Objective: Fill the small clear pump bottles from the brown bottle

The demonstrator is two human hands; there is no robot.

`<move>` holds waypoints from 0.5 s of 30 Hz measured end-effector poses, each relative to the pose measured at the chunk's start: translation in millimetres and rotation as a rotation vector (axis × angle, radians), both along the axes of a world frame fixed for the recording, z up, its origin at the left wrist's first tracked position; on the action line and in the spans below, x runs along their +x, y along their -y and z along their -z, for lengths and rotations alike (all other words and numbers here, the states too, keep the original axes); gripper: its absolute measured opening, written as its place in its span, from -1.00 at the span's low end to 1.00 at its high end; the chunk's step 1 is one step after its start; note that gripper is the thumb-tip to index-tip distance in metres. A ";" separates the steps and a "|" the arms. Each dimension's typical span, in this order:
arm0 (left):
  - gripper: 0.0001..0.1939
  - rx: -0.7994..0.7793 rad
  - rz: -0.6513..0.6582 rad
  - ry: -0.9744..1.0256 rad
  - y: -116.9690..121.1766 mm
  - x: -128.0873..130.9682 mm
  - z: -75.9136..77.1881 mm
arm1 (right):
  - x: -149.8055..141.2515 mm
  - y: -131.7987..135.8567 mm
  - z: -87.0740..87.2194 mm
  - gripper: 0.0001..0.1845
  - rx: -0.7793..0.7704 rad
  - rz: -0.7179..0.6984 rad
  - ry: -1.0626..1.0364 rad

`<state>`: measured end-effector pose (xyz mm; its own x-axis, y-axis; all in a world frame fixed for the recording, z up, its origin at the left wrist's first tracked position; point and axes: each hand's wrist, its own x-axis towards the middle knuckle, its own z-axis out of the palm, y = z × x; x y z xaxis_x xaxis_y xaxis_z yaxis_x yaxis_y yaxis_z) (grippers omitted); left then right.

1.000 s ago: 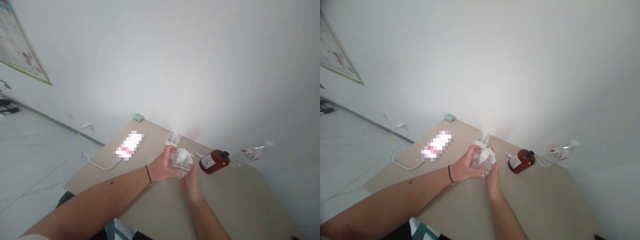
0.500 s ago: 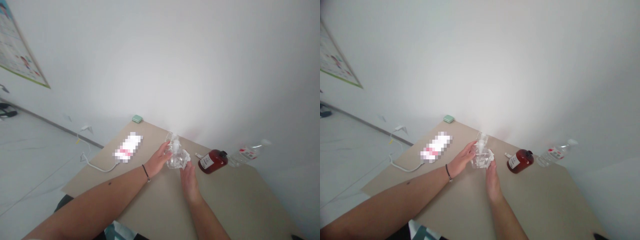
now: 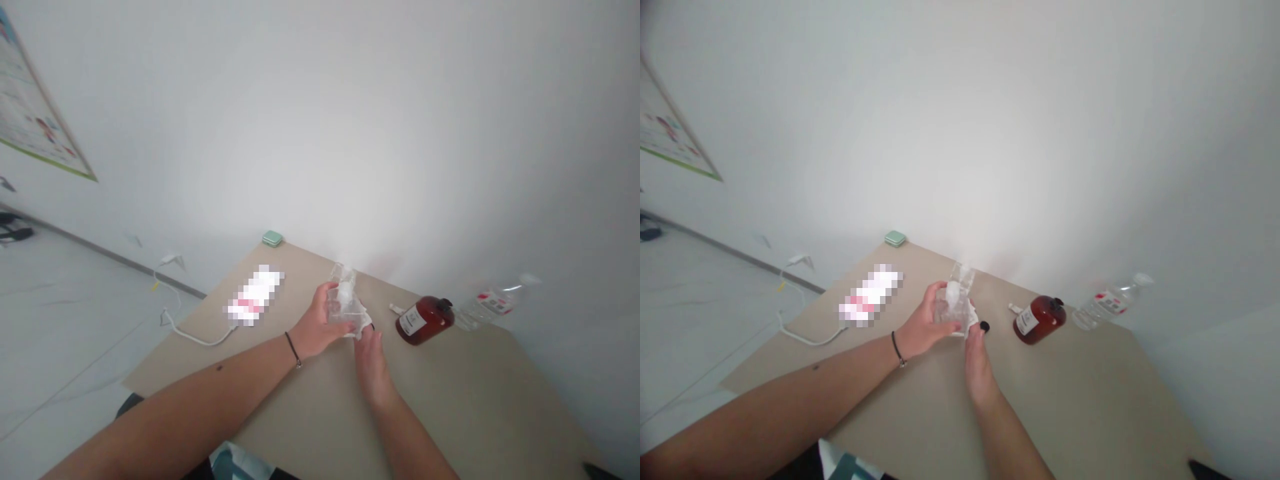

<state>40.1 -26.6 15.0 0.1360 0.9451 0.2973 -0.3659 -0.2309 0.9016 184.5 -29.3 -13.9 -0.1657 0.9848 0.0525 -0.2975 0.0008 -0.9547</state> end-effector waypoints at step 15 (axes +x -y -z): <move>-0.35 -0.064 0.003 -0.002 -12.4 -2.2 11.0 | 9.3 -3.1 -18.6 -0.44 0.016 0.125 -0.075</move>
<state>37.9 -14.2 4.0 0.1396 0.9617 0.2360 -0.3645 -0.1717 0.9152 193.8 -26.2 4.7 -0.0372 0.9964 0.0759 -0.3651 0.0572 -0.9292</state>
